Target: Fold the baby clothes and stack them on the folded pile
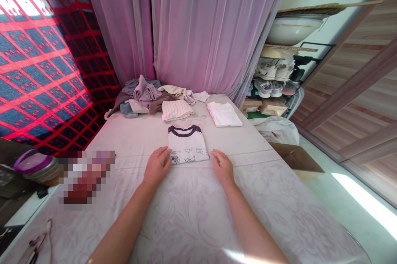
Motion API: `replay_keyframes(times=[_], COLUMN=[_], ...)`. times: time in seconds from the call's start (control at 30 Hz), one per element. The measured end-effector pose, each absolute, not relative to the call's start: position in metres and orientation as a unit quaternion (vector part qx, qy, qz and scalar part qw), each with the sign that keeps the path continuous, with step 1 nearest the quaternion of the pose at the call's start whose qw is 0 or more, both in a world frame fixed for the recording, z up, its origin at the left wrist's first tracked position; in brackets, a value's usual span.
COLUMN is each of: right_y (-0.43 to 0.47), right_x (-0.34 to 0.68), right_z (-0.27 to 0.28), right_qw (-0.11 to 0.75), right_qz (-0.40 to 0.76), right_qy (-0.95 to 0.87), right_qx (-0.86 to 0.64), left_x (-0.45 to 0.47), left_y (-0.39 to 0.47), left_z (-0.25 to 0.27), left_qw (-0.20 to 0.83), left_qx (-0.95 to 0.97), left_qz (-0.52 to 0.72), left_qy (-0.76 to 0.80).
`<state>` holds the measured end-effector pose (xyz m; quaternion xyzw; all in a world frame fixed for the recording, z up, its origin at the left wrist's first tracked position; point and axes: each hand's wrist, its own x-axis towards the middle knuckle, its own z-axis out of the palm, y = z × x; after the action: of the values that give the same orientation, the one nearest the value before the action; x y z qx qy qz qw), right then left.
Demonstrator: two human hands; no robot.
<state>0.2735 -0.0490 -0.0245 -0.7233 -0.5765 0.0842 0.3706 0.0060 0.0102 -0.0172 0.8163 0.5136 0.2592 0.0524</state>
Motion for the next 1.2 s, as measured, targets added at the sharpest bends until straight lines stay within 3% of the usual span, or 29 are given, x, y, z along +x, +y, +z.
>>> replay_keyframes(times=[0.1,0.27,0.9,1.2], right_y=[-0.048,-0.05,-0.024,-0.039], right_x=[0.266,0.259,0.256,0.264], right_z=[-0.022,-0.019,0.0,-0.002], right_qw=[0.298,0.221,0.15,0.156], right_qz=[0.032,0.016,0.069,0.085], right_qy=[-0.592,-0.626,-0.724,-0.777], right_qx=[-0.748,-0.748,-0.67,-0.604], left_x=[0.014,0.02,0.018,0.099], left_y=[0.0,-0.005,0.004,0.062], left_z=[-0.01,-0.005,-0.002,0.025], left_qw=[-0.002,0.026,0.017,0.028], left_qx=[0.885,0.908,0.908,0.933], left_qz=[0.186,0.102,0.16,0.146], left_qy=[0.428,0.405,0.387,0.329])
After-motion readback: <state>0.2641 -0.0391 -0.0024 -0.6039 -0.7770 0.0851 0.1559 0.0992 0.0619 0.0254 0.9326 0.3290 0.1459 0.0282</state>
